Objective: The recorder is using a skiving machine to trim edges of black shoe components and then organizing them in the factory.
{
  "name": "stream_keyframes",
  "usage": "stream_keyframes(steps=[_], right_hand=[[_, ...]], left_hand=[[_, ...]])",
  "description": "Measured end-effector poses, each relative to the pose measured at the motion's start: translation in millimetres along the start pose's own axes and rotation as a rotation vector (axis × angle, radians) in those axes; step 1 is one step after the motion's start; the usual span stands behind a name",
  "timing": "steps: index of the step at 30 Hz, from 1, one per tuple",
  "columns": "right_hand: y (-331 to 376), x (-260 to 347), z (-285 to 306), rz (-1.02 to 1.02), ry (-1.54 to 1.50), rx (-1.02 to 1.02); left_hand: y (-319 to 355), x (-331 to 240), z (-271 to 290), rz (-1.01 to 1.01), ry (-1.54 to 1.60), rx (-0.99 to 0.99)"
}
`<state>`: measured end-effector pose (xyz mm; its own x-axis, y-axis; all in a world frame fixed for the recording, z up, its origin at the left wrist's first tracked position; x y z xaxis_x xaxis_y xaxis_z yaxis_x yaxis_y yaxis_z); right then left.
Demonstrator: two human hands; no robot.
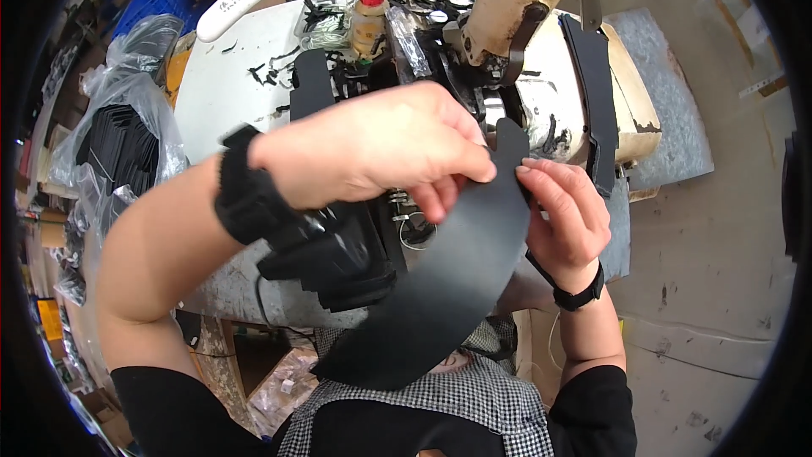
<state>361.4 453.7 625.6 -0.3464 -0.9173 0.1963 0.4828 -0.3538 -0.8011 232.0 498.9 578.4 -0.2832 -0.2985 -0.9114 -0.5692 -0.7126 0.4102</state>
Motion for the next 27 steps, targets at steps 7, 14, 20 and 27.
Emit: stream_keyframes(steps=[7,14,20,27], right_hand=[[7,12,-54,0.128,0.025,0.101],[-8,11,-64,0.038,0.001,0.006],[-6,5,-57,-0.005,0.088,-0.003],[4,-15,-52,-0.050,0.186,0.050]], left_hand=[[8,6,46,-0.062,-0.687,-0.132],[13,4,68,-0.101,-0.713,-0.179],[-3,-23,55,-0.432,-0.924,-0.261],[-19,-29,39,-0.552,-1.072,-0.556]])
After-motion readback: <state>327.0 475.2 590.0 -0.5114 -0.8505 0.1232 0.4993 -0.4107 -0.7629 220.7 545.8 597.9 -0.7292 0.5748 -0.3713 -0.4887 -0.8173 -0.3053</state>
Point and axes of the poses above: each hand's wrist, its own y-axis away from the middle knuckle, its own z-axis out of the back of the hand, x = y × z, the point moved 9 cm from there along -y, towards the middle knuckle, and after that the axes turned 8 degrees about -y, right-handed, at the moved point
